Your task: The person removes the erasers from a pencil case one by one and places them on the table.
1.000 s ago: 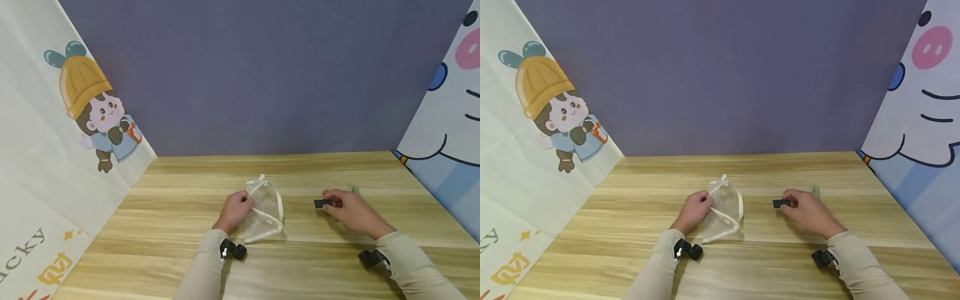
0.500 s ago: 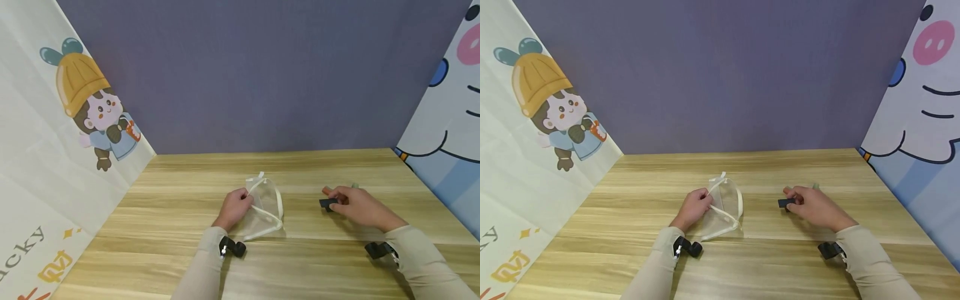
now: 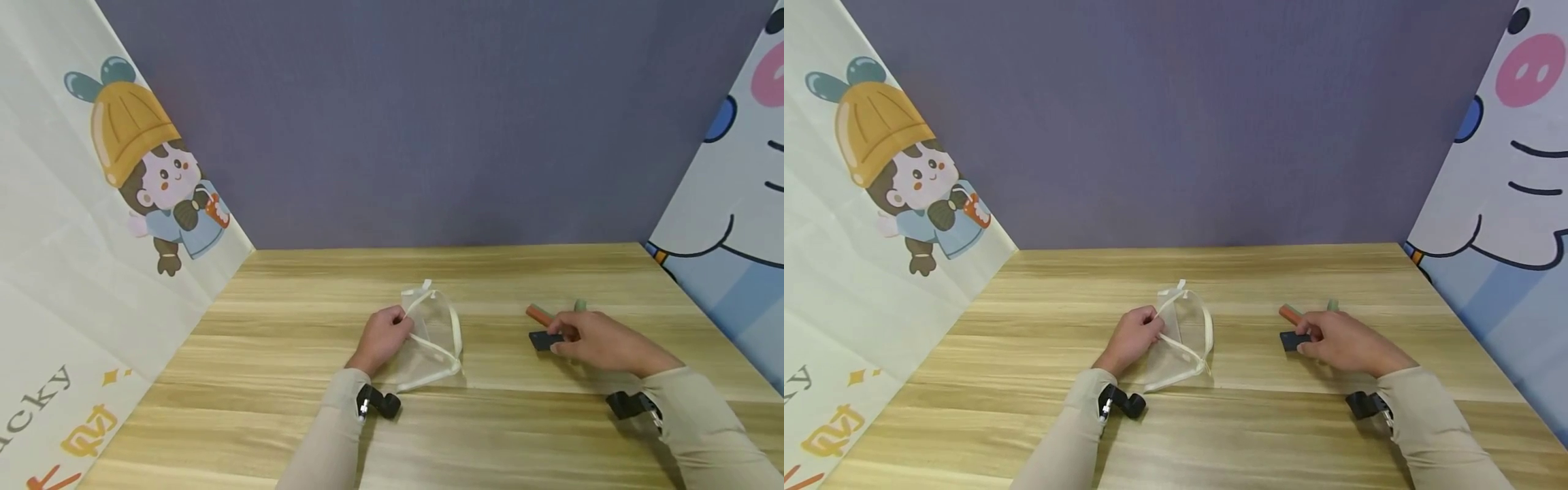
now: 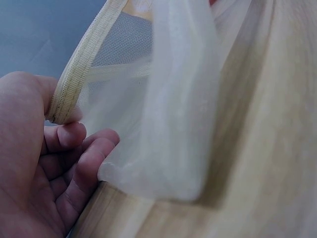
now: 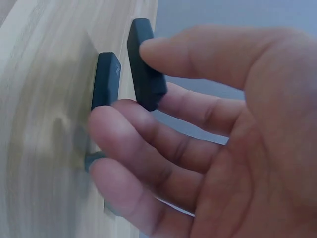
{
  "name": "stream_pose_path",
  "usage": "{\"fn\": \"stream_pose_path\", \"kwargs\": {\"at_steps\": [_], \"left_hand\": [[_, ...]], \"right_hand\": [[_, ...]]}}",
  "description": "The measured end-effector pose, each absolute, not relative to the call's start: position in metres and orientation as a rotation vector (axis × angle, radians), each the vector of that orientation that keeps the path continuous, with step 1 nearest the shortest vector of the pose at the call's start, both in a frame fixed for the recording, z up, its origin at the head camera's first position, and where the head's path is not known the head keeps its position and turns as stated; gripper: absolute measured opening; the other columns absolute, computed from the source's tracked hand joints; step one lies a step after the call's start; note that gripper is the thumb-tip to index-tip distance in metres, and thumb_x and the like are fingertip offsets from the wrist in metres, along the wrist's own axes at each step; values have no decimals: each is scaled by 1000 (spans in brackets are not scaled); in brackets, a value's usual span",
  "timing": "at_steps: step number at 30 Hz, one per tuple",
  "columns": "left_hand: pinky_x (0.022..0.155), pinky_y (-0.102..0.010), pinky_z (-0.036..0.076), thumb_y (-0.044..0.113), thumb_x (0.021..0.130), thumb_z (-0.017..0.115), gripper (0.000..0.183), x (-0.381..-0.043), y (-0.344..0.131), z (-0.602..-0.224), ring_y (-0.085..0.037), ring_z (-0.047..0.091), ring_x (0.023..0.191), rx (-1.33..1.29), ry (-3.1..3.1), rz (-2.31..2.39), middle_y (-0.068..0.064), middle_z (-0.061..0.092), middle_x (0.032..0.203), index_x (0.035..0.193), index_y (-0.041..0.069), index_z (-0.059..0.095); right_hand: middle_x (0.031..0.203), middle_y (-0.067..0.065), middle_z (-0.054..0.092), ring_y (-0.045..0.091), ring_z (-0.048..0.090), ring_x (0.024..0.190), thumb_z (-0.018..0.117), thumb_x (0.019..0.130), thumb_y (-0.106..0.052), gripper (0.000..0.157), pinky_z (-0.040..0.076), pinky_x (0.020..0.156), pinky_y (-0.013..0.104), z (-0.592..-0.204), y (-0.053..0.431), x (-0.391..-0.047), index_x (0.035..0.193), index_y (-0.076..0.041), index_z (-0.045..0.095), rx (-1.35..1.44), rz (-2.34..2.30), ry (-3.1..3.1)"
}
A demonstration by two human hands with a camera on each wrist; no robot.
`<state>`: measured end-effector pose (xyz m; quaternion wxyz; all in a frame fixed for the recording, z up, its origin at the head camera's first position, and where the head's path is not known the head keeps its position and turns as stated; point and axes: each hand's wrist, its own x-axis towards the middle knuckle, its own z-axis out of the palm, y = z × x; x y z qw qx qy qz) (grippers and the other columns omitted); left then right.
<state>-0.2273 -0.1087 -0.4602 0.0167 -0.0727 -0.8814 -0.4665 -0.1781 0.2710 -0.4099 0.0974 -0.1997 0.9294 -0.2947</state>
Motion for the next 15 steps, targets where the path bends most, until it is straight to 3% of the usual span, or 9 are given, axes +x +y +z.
{"fn": "stream_pose_path", "kwargs": {"at_steps": [15], "left_hand": [[55, -31, 41, 21, 87, 61, 16, -227, -109, -460, -17, 50, 62, -234, -2743, -1445, 1, 60, 68, 73, 15, 61]], "right_hand": [[77, -1, 52, 12, 44, 61, 73, 91, -20, 20, 37, 55, 29, -412, 278, -178, 105, -9, 62, -597, -793, 2691]]}}
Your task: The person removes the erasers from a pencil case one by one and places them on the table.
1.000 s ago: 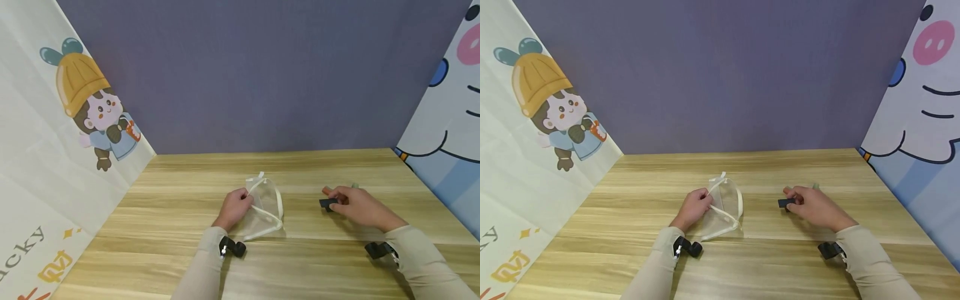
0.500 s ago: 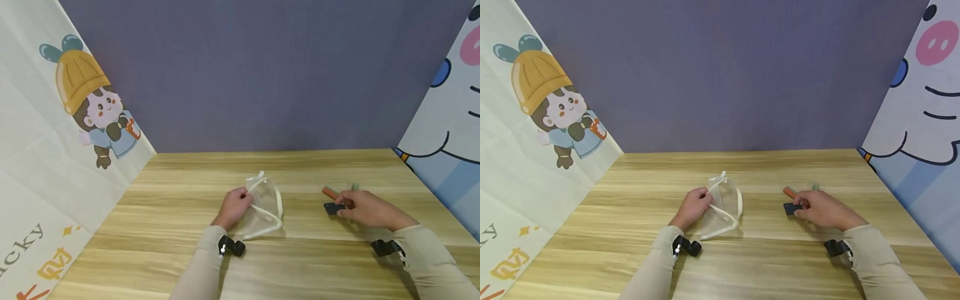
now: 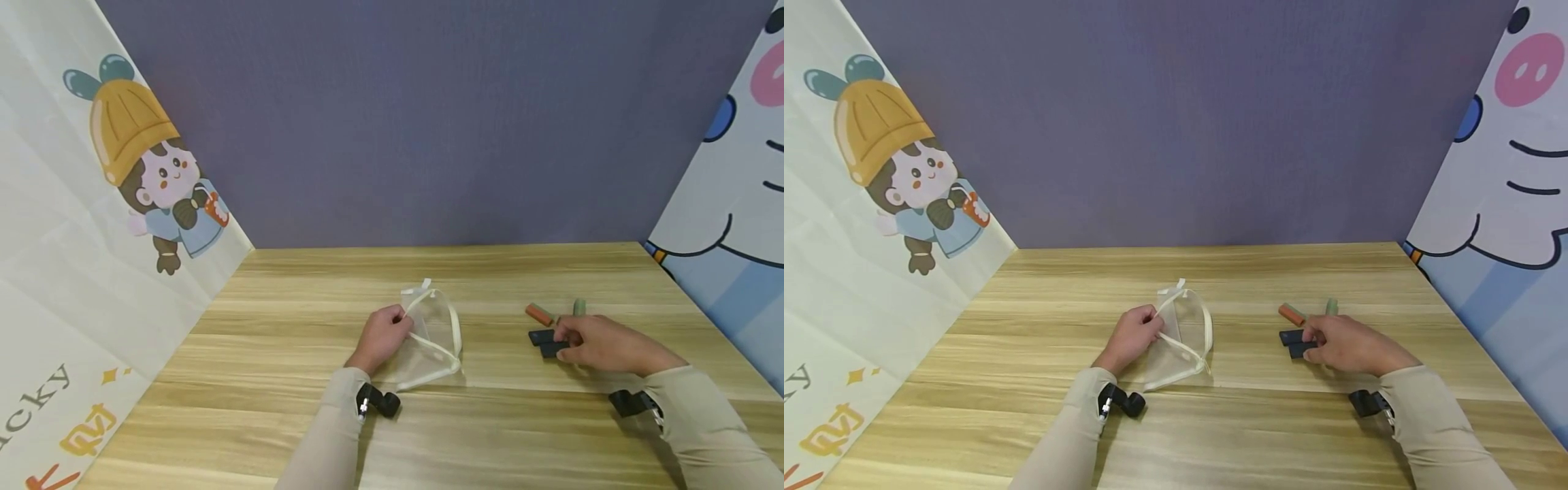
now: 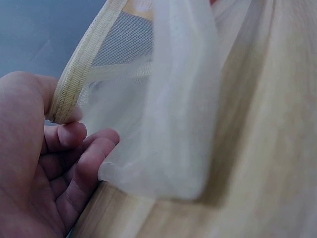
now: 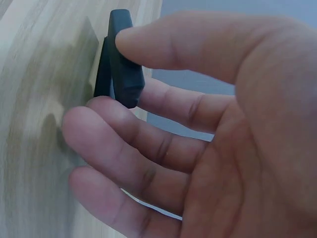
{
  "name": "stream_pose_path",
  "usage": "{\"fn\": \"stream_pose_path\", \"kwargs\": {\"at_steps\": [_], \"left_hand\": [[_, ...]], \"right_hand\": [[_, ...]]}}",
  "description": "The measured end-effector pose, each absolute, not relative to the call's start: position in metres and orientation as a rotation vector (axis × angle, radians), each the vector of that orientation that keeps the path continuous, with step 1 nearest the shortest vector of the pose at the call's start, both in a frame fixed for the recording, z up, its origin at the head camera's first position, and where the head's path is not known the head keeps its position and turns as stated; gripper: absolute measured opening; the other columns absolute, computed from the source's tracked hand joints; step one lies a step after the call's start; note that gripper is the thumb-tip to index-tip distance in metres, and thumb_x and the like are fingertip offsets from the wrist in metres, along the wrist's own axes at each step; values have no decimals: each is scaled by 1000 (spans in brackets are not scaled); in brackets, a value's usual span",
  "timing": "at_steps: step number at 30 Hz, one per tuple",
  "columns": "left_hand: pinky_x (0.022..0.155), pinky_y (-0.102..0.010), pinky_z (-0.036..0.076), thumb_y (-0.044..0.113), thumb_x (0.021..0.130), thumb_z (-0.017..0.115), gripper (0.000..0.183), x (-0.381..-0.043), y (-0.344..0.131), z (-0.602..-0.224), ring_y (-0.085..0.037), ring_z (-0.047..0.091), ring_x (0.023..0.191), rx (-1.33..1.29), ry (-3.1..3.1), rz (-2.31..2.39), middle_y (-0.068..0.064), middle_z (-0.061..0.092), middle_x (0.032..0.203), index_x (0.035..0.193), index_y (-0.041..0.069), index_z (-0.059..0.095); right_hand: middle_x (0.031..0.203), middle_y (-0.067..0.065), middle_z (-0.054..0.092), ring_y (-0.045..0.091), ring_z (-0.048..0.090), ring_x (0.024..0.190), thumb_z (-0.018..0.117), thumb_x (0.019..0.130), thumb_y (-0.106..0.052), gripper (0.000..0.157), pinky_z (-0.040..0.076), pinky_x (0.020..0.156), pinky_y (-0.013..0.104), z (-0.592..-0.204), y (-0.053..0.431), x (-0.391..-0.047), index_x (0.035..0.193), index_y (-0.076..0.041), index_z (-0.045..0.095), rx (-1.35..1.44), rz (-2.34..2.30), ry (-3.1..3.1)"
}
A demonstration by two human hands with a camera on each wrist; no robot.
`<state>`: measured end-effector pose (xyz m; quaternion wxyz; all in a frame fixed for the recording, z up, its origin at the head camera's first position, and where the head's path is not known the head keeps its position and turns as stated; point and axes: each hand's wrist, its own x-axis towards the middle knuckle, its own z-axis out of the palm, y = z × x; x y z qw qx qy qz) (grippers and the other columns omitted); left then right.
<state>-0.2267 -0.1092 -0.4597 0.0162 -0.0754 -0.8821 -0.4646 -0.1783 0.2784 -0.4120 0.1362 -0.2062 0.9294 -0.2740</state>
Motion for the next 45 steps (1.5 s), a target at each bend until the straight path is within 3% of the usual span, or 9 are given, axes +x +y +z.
{"fn": "stream_pose_path", "kwargs": {"at_steps": [27, 37, 45], "left_hand": [[52, -29, 40, 23, 87, 60, 16, -227, -111, -462, -15, 49, 61, -229, -2746, -1474, 1, 58, 67, 73, 16, 62], [52, -28, 40, 32, 94, 64, 25, -225, -111, -461, -14, 49, 59, -251, -2729, -1514, 2, 64, 69, 75, 16, 62], [59, -30, 42, 48, 95, 64, 38, -224, -111, -461, -15, 54, 63, -255, -2717, -1533, 1, 66, 70, 77, 15, 65]], "right_hand": [[71, -5, 54, 11, 44, 57, 69, 94, -21, 13, 35, 52, 28, -412, 278, -176, 88, -15, 59, -563, -717, 2725], [81, -3, 61, 14, 49, 62, 64, 99, -25, 15, 40, 55, 31, -407, 273, -174, 106, -11, 63, -538, -775, 2775], [80, -1, 61, 15, 46, 59, 63, 99, -24, 16, 38, 52, 30, -407, 269, -174, 108, -10, 63, -521, -835, 2797]]}}
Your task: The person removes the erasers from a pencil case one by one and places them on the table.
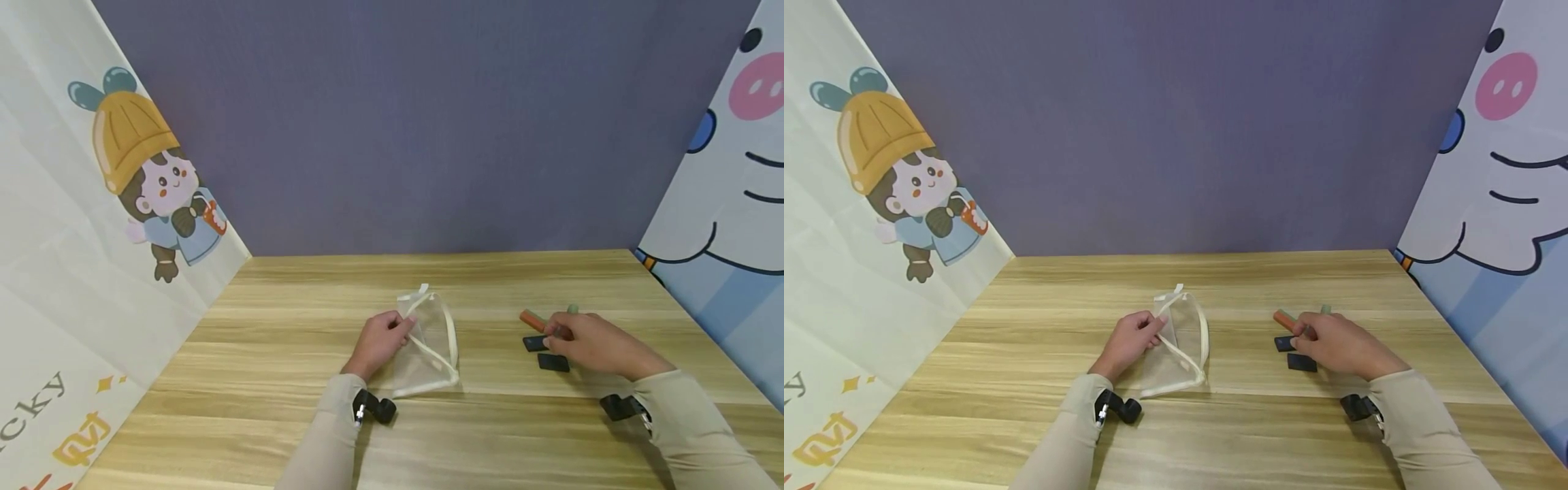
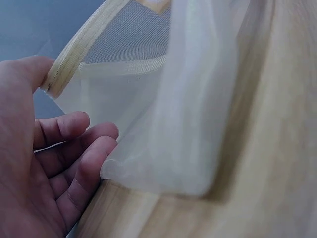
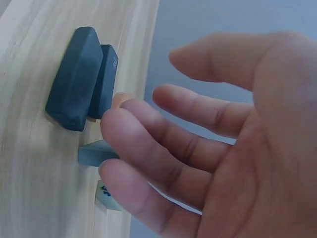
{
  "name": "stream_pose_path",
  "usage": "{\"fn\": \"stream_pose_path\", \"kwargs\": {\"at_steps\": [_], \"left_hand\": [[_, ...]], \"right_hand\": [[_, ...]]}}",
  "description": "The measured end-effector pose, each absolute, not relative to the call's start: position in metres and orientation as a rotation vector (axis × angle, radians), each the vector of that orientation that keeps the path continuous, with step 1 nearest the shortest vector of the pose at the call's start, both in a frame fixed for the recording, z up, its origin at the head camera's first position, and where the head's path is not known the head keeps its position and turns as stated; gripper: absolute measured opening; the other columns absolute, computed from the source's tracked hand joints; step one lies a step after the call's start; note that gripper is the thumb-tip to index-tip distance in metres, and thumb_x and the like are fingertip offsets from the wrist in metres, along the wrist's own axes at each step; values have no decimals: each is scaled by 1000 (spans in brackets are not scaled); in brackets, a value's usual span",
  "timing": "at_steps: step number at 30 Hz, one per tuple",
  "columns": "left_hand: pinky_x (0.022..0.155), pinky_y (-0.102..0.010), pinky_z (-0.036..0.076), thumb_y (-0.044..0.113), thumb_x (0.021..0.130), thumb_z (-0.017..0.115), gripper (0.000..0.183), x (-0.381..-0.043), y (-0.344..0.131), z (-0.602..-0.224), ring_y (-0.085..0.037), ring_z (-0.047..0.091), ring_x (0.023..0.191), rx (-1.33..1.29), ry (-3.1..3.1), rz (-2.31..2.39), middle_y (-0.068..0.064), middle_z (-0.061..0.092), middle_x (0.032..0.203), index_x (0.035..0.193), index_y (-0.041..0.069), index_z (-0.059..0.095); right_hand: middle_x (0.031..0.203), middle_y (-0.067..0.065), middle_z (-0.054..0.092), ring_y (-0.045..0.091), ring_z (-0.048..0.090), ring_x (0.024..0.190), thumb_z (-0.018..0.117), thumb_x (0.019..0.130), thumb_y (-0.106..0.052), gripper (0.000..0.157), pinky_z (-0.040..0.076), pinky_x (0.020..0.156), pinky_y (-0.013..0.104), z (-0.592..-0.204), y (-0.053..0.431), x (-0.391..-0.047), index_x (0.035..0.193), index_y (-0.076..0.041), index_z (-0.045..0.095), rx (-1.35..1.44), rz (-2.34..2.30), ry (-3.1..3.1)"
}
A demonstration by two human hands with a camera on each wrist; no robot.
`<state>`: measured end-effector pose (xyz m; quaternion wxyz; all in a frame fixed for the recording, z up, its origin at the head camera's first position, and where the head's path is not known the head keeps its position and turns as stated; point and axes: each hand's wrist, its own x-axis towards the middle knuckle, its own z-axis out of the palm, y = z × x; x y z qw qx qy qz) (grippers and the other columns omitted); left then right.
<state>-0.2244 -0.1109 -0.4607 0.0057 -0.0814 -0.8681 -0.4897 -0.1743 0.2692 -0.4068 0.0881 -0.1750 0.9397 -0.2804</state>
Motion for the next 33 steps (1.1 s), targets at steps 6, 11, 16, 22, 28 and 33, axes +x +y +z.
{"fn": "stream_pose_path", "kwargs": {"at_steps": [6, 11, 16, 22, 28, 33], "left_hand": [[60, -31, 43, 61, 94, 58, 51, -225, -110, -462, -14, 54, 63, -279, -2704, -1546, -1, 66, 71, 77, 13, 66], [66, -33, 49, 61, 96, 54, 54, -224, -109, -460, -14, 61, 69, -260, -2686, -1613, -1, 69, 75, 78, 12, 69], [67, -32, 51, 58, 98, 53, 55, -224, -108, -459, -14, 62, 69, -272, -2685, -1601, 1, 70, 76, 76, 10, 68], [65, -31, 51, 48, 99, 57, 45, -225, -108, -461, -14, 63, 69, -309, -2659, -1618, 1, 70, 77, 77, 10, 67], [62, -32, 54, 37, 100, 59, 36, -225, -109, -462, -18, 64, 67, -283, -2574, -1703, -2, 70, 78, 79, 9, 65], [61, -33, 54, 32, 101, 59, 33, -225, -112, -462, -18, 64, 67, -273, -2492, -1716, -4, 69, 77, 77, 9, 63]], "right_hand": [[80, -1, 63, 16, 46, 59, 64, 99, -24, 17, 38, 52, 30, -408, 269, -173, 108, -9, 63, -503, -856, 2787], [80, -1, 63, 16, 46, 59, 63, 99, -24, 18, 38, 52, 30, -408, 271, -174, 110, -10, 62, -495, -845, 2790], [82, -1, 63, 16, 47, 60, 63, 99, -26, 20, 38, 53, 31, -408, 271, -172, 110, -9, 63, -499, -852, 2792], [83, -2, 64, 16, 48, 61, 63, 100, -25, 18, 39, 53, 30, -409, 269, -173, 109, -10, 63, -493, -856, 2789], [83, -3, 64, 14, 51, 64, 63, 99, -24, 16, 43, 58, 31, -408, 266, -179, 107, -11, 65, -556, -834, 2830], [83, -1, 63, 14, 51, 63, 61, 100, -23, 16, 42, 59, 32, -405, 264, -183, 109, -9, 65, -583, -828, 2820]]}}
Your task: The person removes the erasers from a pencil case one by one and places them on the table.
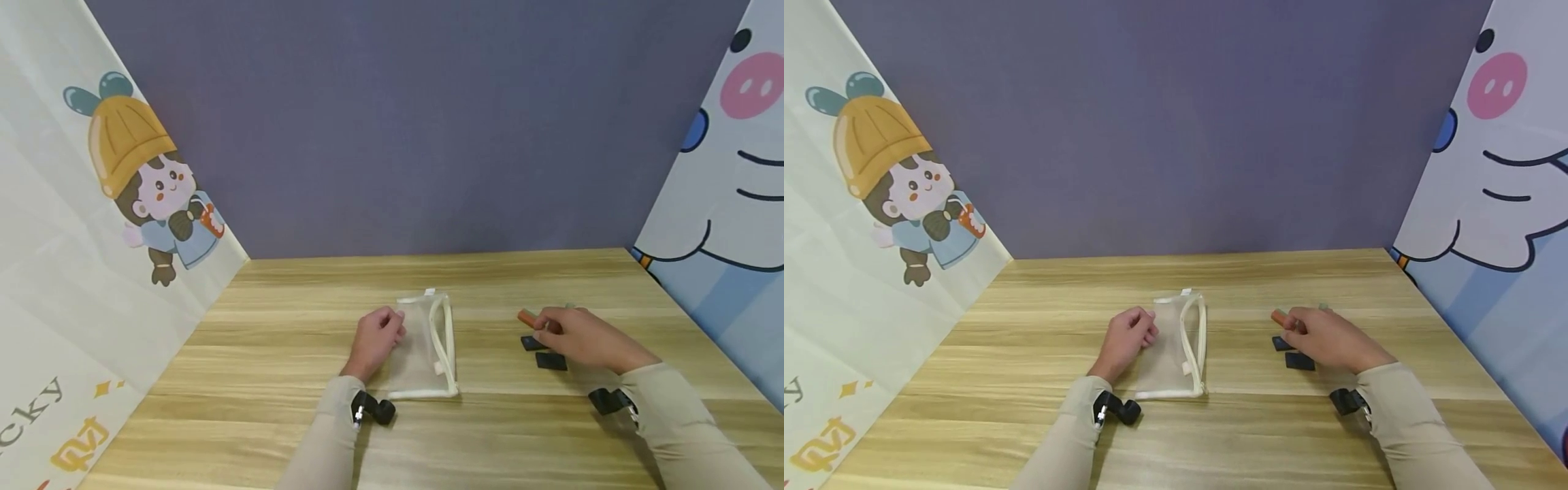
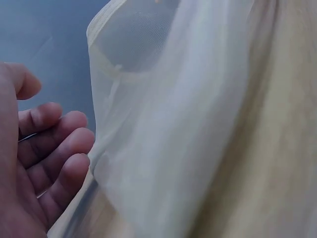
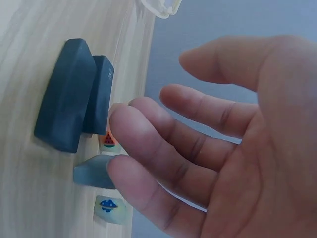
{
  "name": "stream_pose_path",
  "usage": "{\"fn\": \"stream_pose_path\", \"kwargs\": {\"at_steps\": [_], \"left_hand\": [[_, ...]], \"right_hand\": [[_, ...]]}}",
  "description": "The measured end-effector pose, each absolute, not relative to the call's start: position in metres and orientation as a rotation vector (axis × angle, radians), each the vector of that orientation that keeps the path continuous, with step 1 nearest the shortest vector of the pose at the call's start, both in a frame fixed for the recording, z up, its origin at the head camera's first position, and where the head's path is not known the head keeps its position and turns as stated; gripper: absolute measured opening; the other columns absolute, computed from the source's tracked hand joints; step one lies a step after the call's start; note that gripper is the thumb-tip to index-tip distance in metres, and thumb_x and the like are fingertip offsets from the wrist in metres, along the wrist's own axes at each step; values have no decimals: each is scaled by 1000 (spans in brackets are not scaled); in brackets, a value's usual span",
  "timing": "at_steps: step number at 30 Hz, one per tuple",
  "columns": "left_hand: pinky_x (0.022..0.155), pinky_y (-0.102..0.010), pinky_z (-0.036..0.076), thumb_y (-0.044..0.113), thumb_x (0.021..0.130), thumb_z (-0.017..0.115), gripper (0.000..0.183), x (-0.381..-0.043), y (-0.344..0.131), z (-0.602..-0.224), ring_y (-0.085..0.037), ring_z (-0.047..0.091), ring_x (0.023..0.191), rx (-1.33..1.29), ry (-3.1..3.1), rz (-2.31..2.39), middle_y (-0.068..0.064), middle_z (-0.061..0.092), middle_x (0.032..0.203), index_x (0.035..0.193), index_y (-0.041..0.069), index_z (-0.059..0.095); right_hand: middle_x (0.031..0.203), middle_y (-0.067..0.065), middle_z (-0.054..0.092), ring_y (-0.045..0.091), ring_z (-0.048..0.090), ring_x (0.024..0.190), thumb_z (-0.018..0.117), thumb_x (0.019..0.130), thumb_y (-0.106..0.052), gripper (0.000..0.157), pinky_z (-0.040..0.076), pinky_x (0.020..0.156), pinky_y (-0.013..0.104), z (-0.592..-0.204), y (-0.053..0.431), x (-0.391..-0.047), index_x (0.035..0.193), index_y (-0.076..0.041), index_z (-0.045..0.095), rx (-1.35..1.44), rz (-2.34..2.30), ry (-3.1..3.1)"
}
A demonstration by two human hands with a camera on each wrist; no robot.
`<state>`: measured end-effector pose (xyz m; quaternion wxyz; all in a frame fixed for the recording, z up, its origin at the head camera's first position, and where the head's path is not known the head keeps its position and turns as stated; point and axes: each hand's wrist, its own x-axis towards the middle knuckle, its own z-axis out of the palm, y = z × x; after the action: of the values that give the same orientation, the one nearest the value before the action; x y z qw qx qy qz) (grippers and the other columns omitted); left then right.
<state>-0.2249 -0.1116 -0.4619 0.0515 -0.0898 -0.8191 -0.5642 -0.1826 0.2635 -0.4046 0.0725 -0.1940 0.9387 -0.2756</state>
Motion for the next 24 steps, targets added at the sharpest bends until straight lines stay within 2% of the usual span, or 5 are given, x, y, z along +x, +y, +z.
{"fn": "stream_pose_path", "kwargs": {"at_steps": [9, 16, 21, 24], "left_hand": [[69, -36, 53, 30, 100, 60, 27, -231, -121, -456, -18, 65, 71, -311, -2584, -1584, -1, 68, 78, 82, 11, 67], [76, -36, 49, 32, 100, 60, 25, -239, -128, -448, -15, 64, 73, -350, -2669, -1452, 1, 68, 79, 84, 14, 68], [75, -37, 47, 35, 99, 61, 24, -241, -138, -445, -13, 64, 74, -375, -2728, -1305, 5, 67, 76, 85, 18, 69], [74, -37, 47, 35, 98, 60, 20, -243, -146, -443, -13, 61, 74, -391, -2753, -1176, 9, 65, 77, 89, 20, 70]], "right_hand": [[92, 3, 64, 17, 55, 67, 57, 103, -26, 21, 43, 58, 35, -398, 259, -190, 113, -9, 64, -510, -863, 2825], [96, 2, 68, 14, 62, 78, 55, 102, -44, 40, 50, 67, 39, -390, 260, -201, 115, -7, 65, -500, -801, 2870], [96, 3, 69, 14, 63, 80, 57, 103, -29, 29, 52, 70, 41, -388, 259, -205, 117, -5, 64, -531, -805, 2919], [95, 1, 68, 13, 62, 78, 57, 102, -25, 27, 51, 69, 41, -390, 258, -206, 118, -5, 64, -525, -795, 2956]]}}
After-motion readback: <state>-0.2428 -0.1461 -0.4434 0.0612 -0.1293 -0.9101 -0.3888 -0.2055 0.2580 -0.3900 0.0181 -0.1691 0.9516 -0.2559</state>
